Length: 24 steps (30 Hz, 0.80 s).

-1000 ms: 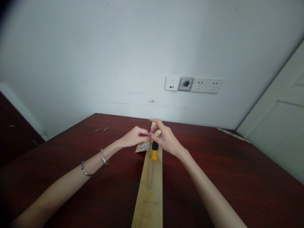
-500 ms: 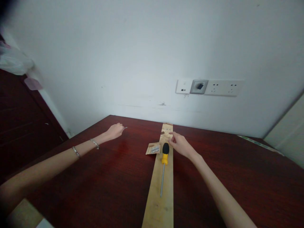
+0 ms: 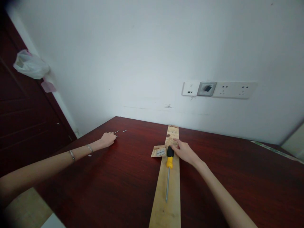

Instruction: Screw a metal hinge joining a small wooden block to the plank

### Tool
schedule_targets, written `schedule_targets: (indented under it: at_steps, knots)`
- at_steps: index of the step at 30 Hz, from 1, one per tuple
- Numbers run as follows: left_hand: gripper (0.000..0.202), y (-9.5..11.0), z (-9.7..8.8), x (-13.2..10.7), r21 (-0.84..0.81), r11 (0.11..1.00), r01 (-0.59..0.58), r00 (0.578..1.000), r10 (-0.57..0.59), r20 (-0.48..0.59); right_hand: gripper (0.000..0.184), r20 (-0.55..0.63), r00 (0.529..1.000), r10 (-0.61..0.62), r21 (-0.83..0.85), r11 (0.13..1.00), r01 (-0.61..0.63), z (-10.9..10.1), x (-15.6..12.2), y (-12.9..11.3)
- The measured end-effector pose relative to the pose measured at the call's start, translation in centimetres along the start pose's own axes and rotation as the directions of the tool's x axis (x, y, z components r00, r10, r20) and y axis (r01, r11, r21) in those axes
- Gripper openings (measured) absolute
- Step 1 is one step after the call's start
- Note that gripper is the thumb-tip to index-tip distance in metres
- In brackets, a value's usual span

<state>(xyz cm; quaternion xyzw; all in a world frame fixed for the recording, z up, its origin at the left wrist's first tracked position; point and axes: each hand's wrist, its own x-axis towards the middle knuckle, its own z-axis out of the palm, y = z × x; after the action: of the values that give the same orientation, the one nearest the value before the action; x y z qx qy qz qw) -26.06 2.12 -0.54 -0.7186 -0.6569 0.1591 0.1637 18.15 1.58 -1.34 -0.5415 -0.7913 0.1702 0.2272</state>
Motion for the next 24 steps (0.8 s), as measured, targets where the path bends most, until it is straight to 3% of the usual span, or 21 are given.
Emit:
schedule_targets:
  at_steps: [8,17,21,23,24]
  knots:
    - [0.034,0.8,-0.1,0.0,0.042,0.999,0.026,0.999,-0.027,0.019,0.064,0.074,0.997,0.029,-0.043,0.999,-0.026,0.1,-0.4,-1.7]
    - [0.026,1.4,-0.9,-0.1,0.0,0.999,0.04,0.999,-0.04,-0.009,0.07,0.123,0.991,0.06,-0.08,0.996,-0.05,0.5,-0.4,-1.8]
    - [0.029,3.5,-3.2,1.0,-0.069,0.994,-0.081,0.993,0.075,-0.092,0.068,0.127,0.989,0.075,-0.079,0.995,-0.065,0.4,-0.7,-2.2]
    - [0.033,5.5,-4.9,1.5,-0.165,0.956,-0.242,0.967,0.224,-0.122,0.065,0.123,0.99,0.066,-0.048,0.997,-0.06,0.3,-1.0,-2.5]
    - [0.04,6.7,-5.7,1.7,-0.286,0.882,-0.375,0.926,0.344,-0.155,0.064,0.131,0.989,0.072,-0.024,0.997,-0.069,0.2,-1.1,-2.6]
